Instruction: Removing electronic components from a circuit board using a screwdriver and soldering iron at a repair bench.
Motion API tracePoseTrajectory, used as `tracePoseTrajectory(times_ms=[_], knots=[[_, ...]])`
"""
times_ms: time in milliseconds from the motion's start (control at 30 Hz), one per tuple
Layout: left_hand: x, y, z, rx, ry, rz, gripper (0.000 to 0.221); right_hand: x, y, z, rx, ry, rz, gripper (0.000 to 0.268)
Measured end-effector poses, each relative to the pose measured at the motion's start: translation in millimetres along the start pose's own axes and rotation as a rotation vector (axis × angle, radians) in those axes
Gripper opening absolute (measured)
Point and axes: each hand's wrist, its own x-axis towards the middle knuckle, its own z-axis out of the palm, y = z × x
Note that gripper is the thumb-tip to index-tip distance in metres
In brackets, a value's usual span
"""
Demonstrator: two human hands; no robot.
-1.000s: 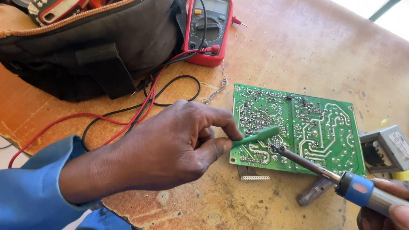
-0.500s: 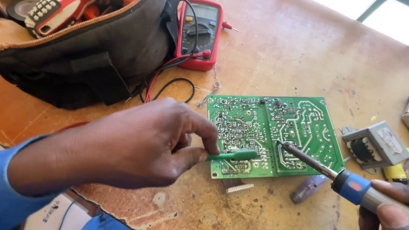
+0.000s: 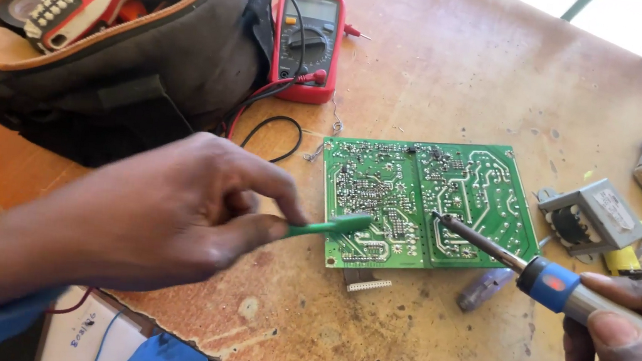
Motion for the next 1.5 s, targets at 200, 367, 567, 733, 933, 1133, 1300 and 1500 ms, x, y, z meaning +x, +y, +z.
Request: tracePoseTrajectory(times_ms=[200, 367, 567, 733, 933, 1133, 1300, 1500], knots=[[14, 5, 11, 0.018, 0.048, 0.190, 0.019, 5, 19, -14, 0.008, -0.054, 0.031, 0.039], [1, 3, -10, 0.257, -0.026, -0.109, 0.018, 0, -6, 4, 0.022, 0.008, -0.038, 0.034], [3, -18, -11, -0.017, 0.144, -0.063, 0.026, -2, -4, 4, 0.056, 0.013, -0.031, 0.037], [32, -32, 10, -0.114, 0.398, 0.380, 0.017, -10, 4, -4, -0.012, -0.006, -0.015, 0.045], [79, -28, 14, 0.227, 0.665, 0.513, 0.039, -5, 13, -9, -0.071, 0.067, -0.019, 0.046], [102, -14, 19, 0.348, 0.793, 0.665, 0.032, 47, 45, -24, -0.097, 0.069, -0.093, 0.046], [84, 1, 22, 0.233, 0.546, 0.915, 0.062, 50, -13, -12, -0.249, 0.081, -0.133, 0.047], [95, 1, 41, 0.342, 0.366, 0.855, 0.123, 61, -26, -25, -0.337, 0.181, -0.153, 0.047]])
